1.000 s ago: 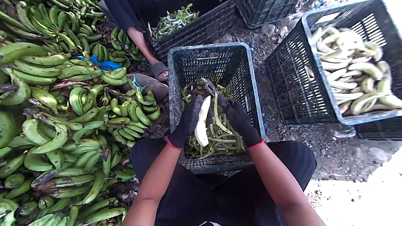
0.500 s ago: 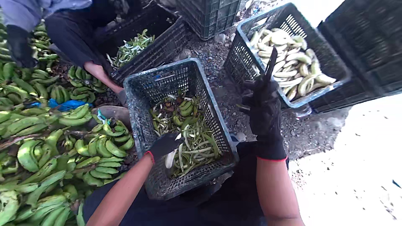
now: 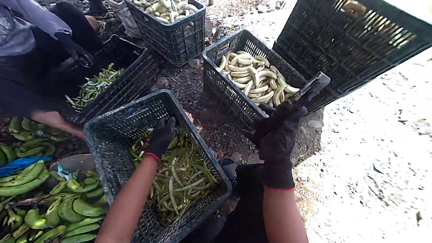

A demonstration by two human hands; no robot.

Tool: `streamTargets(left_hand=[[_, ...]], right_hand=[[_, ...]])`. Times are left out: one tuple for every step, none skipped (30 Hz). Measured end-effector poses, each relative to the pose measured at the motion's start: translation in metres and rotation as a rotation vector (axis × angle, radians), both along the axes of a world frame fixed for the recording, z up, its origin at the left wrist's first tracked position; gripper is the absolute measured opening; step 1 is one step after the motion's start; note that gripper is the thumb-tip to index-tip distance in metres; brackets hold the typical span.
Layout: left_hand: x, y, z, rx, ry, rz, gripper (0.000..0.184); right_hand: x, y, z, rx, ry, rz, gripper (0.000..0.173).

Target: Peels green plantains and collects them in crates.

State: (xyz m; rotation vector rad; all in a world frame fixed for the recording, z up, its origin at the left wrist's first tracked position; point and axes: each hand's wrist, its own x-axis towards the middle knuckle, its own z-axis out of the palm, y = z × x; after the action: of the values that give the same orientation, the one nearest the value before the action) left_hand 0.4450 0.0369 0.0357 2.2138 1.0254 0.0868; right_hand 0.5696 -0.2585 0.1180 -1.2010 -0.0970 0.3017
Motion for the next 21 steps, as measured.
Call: streamTargets(left_hand=[[-0.017, 0.012, -0.026, 0.023, 0.202, -0.001, 0.054], [-0.032, 0.021, -0.051, 0.013, 0.357, 0.019, 0.055], [-0.045, 0.025, -0.073, -0.002, 0.451, 0.017, 0.054], [-0.056, 0.024, -0.093, -0.037, 0.494, 0.033, 0.056], [-0.063, 0.021, -0.112, -0.096, 0.477, 0.108, 0.066], [-0.064, 0.015, -0.125, -0.152, 0.429, 0.206, 0.078], [-0.062, 0.007, -0.132, -0.192, 0.374, 0.316, 0.084], [-0.057, 0.001, -0.136, -0.191, 0.346, 0.398, 0.085], [-0.052, -0.004, -0.136, -0.177, 0.357, 0.436, 0.082], [-0.047, -0.010, -0.133, -0.169, 0.397, 0.439, 0.076], [-0.043, -0.015, -0.134, -0.155, 0.444, 0.422, 0.071], [-0.042, -0.019, -0.136, -0.136, 0.474, 0.419, 0.071], [-0.042, -0.021, -0.139, -0.129, 0.479, 0.416, 0.074], [-0.043, -0.023, -0.143, -0.131, 0.464, 0.408, 0.080], [-0.044, -0.025, -0.146, -0.141, 0.444, 0.385, 0.087], [-0.045, -0.028, -0.150, -0.139, 0.429, 0.347, 0.093], [-0.046, -0.031, -0.152, -0.123, 0.423, 0.297, 0.095], [-0.045, -0.034, -0.152, -0.103, 0.423, 0.243, 0.093], [-0.043, -0.037, -0.151, -0.086, 0.446, 0.181, 0.091], [-0.041, -0.038, -0.151, -0.073, 0.471, 0.118, 0.088], [-0.039, -0.038, -0.150, -0.066, 0.497, 0.054, 0.086]], right_hand=[[-0.001, 0.000, -0.001, 0.009, 0.006, -0.003, 0.060], [-0.002, -0.001, -0.002, 0.028, 0.012, 0.026, 0.061], [-0.003, 0.002, -0.002, 0.040, 0.025, 0.042, 0.065], [-0.005, 0.004, -0.002, 0.058, 0.041, 0.064, 0.070], [-0.007, 0.007, -0.003, 0.075, 0.044, 0.091, 0.071], [-0.008, 0.009, -0.004, 0.087, 0.022, 0.125, 0.068], [-0.010, 0.012, -0.005, 0.092, 0.007, 0.153, 0.062], [-0.011, 0.015, -0.006, 0.102, 0.009, 0.158, 0.061], [-0.012, 0.019, -0.007, 0.116, 0.020, 0.156, 0.062], [-0.013, 0.021, -0.008, 0.122, 0.028, 0.165, 0.064], [-0.014, 0.024, -0.009, 0.121, 0.034, 0.171, 0.064], [-0.016, 0.027, -0.009, 0.108, 0.045, 0.173, 0.063], [-0.018, 0.029, -0.009, 0.089, 0.048, 0.180, 0.062], [-0.019, 0.031, -0.011, 0.059, 0.035, 0.193, 0.063], [-0.022, 0.035, -0.012, 0.022, 0.023, 0.193, 0.064], [-0.026, 0.038, -0.013, -0.021, 0.001, 0.200, 0.066], [-0.030, 0.042, -0.014, -0.045, -0.007, 0.211, 0.069], [-0.034, 0.045, -0.017, -0.050, -0.010, 0.249, 0.069], [-0.035, 0.050, -0.021, -0.053, -0.019, 0.287, 0.068], [-0.036, 0.054, -0.025, -0.057, -0.029, 0.322, 0.067], [-0.037, 0.057, -0.027, -0.075, -0.029, 0.349, 0.066]])
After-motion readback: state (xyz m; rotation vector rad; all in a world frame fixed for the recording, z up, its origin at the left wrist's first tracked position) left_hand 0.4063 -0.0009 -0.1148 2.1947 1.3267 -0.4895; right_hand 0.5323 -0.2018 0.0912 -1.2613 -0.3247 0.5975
